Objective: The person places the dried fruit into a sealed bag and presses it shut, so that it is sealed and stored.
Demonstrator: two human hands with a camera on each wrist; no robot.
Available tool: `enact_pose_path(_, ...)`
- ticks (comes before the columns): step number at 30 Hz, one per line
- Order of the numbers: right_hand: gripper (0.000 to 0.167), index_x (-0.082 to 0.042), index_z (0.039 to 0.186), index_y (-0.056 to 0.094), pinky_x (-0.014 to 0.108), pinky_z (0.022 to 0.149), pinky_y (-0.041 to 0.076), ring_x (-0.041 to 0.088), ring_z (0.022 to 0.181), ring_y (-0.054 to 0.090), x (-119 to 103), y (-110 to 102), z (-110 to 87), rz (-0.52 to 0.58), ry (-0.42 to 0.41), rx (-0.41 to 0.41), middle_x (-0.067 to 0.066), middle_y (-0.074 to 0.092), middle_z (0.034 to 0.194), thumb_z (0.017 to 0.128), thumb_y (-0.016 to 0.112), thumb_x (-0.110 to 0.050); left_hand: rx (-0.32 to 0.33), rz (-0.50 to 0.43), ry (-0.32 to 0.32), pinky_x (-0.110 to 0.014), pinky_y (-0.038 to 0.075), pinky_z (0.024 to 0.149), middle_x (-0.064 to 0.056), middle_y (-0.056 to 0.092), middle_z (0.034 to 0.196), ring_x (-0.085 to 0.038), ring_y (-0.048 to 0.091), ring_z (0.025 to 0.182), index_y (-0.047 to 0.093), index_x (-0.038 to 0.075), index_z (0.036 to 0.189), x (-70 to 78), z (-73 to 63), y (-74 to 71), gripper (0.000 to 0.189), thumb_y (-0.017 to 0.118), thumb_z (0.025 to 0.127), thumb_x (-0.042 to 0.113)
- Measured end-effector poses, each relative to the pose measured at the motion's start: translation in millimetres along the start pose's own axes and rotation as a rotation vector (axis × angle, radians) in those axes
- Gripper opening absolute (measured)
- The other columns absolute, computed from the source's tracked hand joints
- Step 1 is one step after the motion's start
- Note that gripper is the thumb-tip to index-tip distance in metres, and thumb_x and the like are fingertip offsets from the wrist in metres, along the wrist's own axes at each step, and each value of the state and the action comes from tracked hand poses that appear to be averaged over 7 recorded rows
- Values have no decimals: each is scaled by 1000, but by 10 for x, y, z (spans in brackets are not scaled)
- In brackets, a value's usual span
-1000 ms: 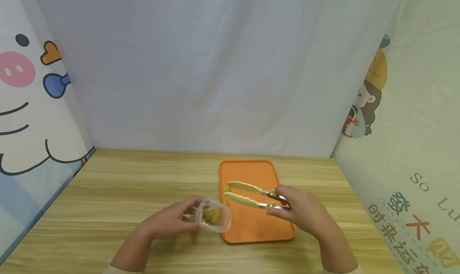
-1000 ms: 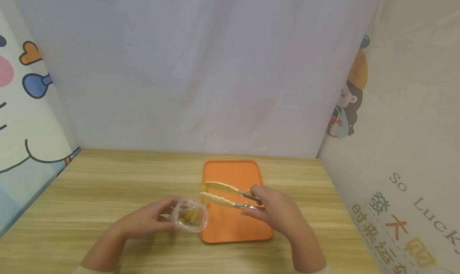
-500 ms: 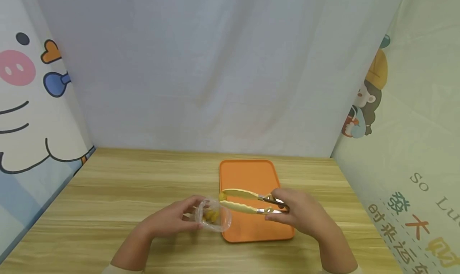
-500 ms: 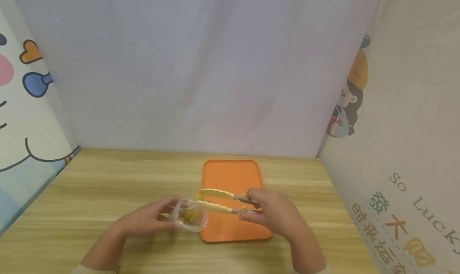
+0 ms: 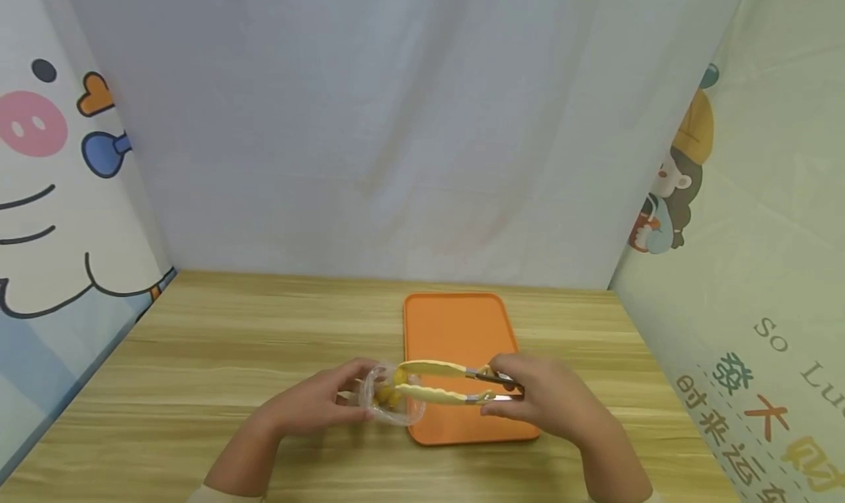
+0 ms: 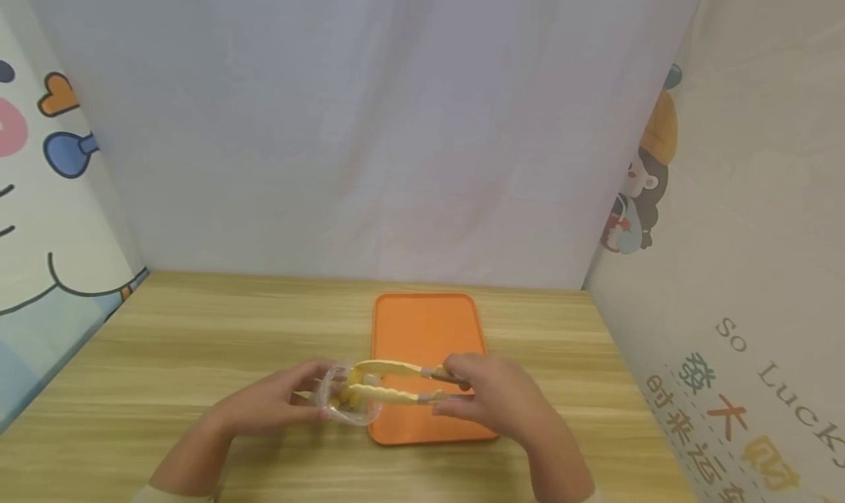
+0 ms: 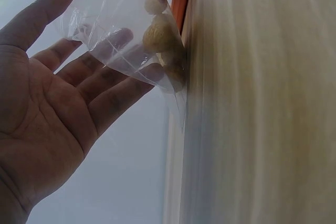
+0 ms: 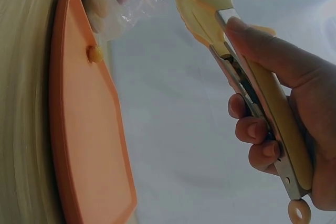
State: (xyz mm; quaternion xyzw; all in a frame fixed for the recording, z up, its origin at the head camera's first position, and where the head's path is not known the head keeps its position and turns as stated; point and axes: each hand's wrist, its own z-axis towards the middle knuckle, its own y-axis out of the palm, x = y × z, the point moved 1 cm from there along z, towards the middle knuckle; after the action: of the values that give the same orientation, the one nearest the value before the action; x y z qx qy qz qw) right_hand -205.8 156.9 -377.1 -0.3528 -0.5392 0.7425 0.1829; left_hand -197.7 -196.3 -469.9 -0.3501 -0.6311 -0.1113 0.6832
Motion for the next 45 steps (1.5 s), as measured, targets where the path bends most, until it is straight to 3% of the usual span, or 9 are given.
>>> enact_pose_path(7, 33, -31, 90, 51, 17, 54, 42, 0, 62, 44, -46, 14, 13, 12, -7, -10, -21, 54, 80, 80, 72, -55, -3, -3, 1, -32, 53, 93, 1, 54, 136, -28, 55, 123, 42, 24, 145, -1, -4, 2, 61, 70, 92, 35)
enact_pose_path(19, 33, -29, 95, 55, 19, 61, 50, 0, 76, 60, -109, 74, 47, -5, -47, 12, -18, 64, 90, 80, 75, -51, -2, -2, 0, -28, 53, 92, 4, 55, 131, -29, 56, 121, 43, 36, 141, 14, -4, 2, 56, 69, 92, 34)
enact_pose_path(24, 35, -28, 97, 56, 19, 61, 50, 2, 75, 60, -130, 74, 57, -16, -41, 3, -17, 63, 91, 80, 72, -53, -7, 15, 0, -29, 53, 92, 1, 55, 133, -27, 57, 121, 42, 34, 143, 22, -15, -4, 57, 69, 92, 35)
enact_pose_path(29, 39, -27, 100, 56, 18, 62, 50, 1, 79, 61, -142, 46, 62, -21, -34, 14, -18, 64, 95, 79, 72, -56, -15, 25, -5, -28, 53, 92, -1, 54, 135, -26, 56, 122, 42, 25, 145, 39, -18, -9, 59, 68, 93, 36)
enact_pose_path(37, 42, -28, 104, 57, 16, 50, 38, -3, 56, 32, -34, 7, 42, 38, -14, 117, -18, 53, 84, 76, 77, -52, -18, 20, -12, -28, 53, 92, -6, 54, 135, -28, 56, 121, 42, 23, 144, 42, -8, -7, 59, 69, 93, 35)
enact_pose_path(45, 40, -24, 101, 55, 16, 48, 34, -2, 57, 31, 62, -25, 41, 34, -33, 186, -14, 45, 83, 77, 79, -46, -15, 35, -18, -27, 53, 91, -6, 54, 136, -27, 55, 122, 42, 19, 145, 31, -6, -9, 62, 69, 92, 36)
